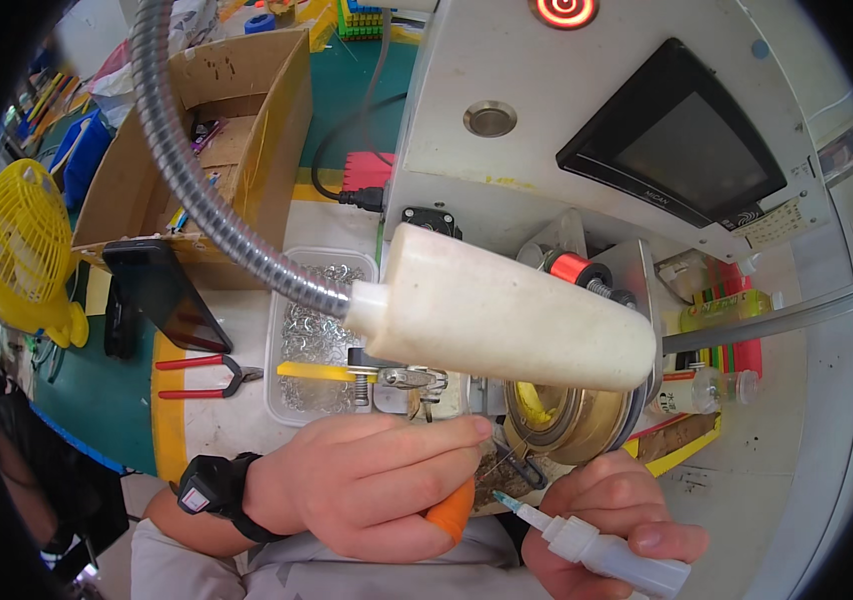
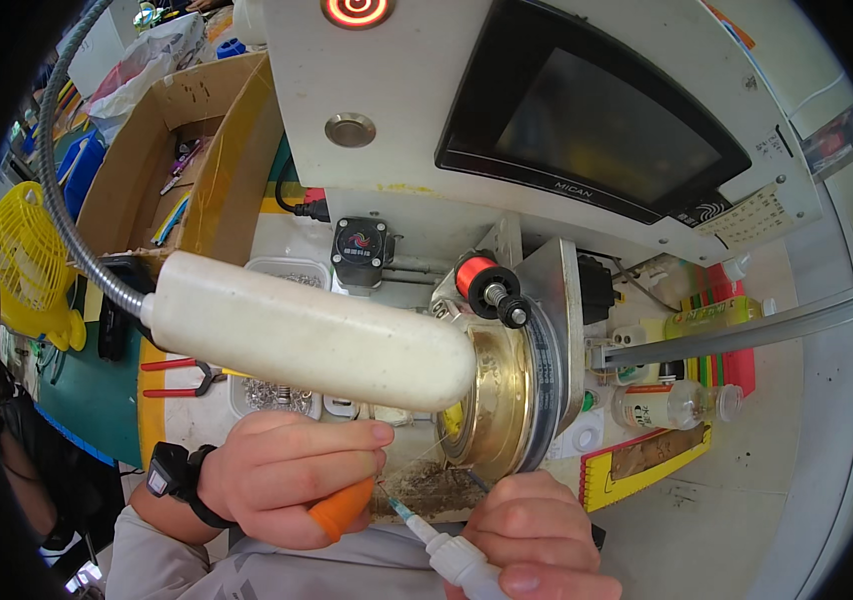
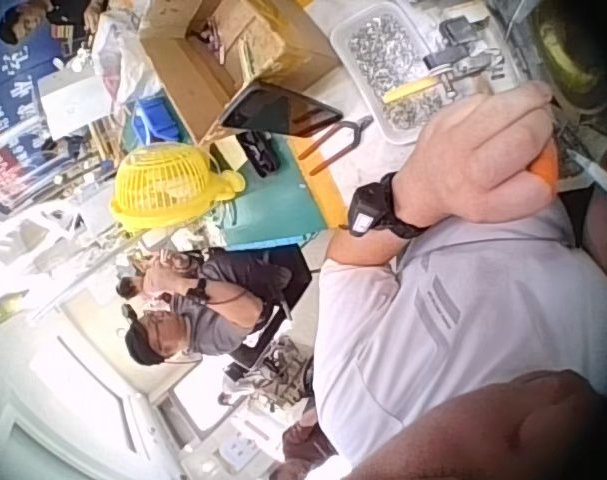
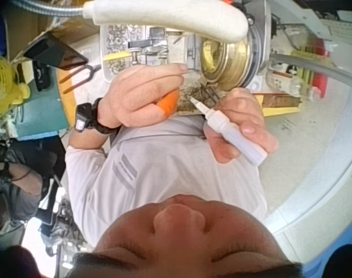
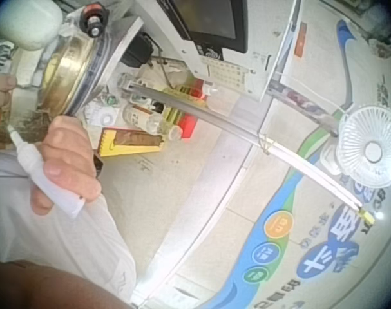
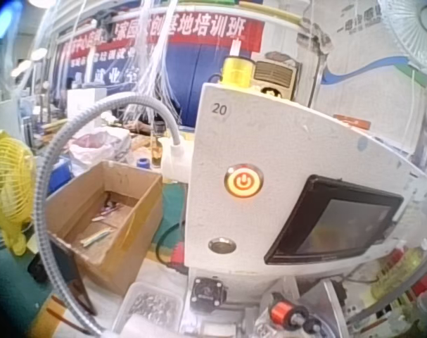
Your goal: Assembling small electronic or mechanical components using specialized machinery and hand tools.
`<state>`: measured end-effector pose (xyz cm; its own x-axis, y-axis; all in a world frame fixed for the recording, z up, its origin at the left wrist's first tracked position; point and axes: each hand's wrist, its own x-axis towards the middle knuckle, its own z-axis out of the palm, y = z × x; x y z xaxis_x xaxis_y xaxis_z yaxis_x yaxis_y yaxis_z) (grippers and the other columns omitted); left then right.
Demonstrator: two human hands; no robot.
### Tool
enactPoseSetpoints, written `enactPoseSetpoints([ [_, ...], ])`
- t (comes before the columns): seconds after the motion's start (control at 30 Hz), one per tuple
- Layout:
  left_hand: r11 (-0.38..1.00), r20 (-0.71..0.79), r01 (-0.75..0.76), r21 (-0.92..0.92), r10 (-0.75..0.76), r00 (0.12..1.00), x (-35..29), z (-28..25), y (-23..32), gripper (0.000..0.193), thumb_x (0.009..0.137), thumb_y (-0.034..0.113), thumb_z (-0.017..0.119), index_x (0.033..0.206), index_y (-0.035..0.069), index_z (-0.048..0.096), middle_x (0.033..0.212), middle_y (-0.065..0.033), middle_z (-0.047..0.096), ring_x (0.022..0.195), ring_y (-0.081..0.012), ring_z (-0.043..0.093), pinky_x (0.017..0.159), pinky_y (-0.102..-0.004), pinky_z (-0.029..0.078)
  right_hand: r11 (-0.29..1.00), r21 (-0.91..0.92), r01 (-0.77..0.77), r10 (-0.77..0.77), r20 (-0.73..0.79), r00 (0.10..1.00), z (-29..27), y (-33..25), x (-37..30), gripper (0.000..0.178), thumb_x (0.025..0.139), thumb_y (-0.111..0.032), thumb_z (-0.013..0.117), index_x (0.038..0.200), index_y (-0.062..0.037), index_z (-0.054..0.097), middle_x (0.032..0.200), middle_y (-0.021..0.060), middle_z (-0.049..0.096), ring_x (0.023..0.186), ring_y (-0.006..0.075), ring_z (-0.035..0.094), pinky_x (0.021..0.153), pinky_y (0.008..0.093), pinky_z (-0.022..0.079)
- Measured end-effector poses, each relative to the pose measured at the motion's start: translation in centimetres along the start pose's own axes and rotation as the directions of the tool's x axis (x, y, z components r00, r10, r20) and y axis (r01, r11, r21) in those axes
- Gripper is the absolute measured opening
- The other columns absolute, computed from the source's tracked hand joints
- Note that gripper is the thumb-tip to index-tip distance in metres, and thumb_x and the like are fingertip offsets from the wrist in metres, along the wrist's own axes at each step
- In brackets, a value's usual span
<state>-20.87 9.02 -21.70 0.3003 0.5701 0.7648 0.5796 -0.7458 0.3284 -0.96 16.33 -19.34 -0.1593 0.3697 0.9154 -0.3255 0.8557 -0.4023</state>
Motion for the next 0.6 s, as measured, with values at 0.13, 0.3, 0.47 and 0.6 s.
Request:
enactPoseSetpoints([
  [0.13, 1.000, 0.008, 0.019, 0.016, -0.019, 1.000, -0.6, -0.1, 0.1, 0.023, 0.085, 0.024, 0.083, 0.096, 0.009, 0.070, 0.115, -0.0144, 0.075, 0.104, -0.0291, 0.076, 0.056, -0.0289, 0.051, 1.000, 0.023, -0.014, 0.014, -0.002, 1.000, 0.2, 0.3, -0.4, 0.041, 0.110, -0.037, 0.059, 0.123, 0.0004, 0.046, 0.058, 0.0063, 0.051, 0.042, 0.0158, 0.043, 0.038, 0.0309, 0.028],
  [0.3, 1.000, -0.002, 0.011, 0.024, -0.010, 1.000, -0.4, 0.1, -0.1, 0.023, 0.084, 0.024, 0.083, 0.096, 0.009, 0.070, 0.115, -0.0144, 0.075, 0.105, -0.0291, 0.076, 0.056, -0.0287, 0.051, 1.000, 0.006, -0.010, 0.010, -0.021, 1.000, 0.1, 0.5, -0.4, 0.040, 0.111, -0.036, 0.059, 0.121, -0.0001, 0.046, 0.057, 0.0060, 0.051, 0.041, 0.0159, 0.042, 0.038, 0.0308, 0.030],
  [0.47, 1.000, -0.007, -0.008, 0.016, 0.008, 1.000, 0.2, 0.1, -0.3, 0.020, 0.085, 0.021, 0.081, 0.096, 0.009, 0.069, 0.115, -0.0142, 0.075, 0.105, -0.0296, 0.077, 0.056, -0.0292, 0.050, 0.985, 0.174, -0.014, 0.041, -0.156, 0.987, -1.0, 0.2, 0.0, 0.036, 0.108, -0.029, 0.066, 0.123, 0.0015, 0.055, 0.066, 0.0102, 0.059, 0.049, 0.0191, 0.050, 0.044, 0.0328, 0.039],
  [0.6, 0.999, 0.074, 0.000, -0.033, 0.003, 0.997, 0.3, -0.5, -0.4, 0.030, 0.080, 0.022, 0.085, 0.102, 0.007, 0.071, 0.116, -0.0170, 0.075, 0.098, -0.0305, 0.077, 0.058, -0.0324, 0.052, 0.996, 0.089, -0.011, 0.056, -0.516, 0.855, -6.0, -1.2, 1.7, 0.041, 0.113, -0.038, 0.050, 0.120, 0.0008, 0.061, 0.067, 0.0039, 0.056, 0.047, 0.0108, 0.041, 0.049, 0.0282, 0.034],
])
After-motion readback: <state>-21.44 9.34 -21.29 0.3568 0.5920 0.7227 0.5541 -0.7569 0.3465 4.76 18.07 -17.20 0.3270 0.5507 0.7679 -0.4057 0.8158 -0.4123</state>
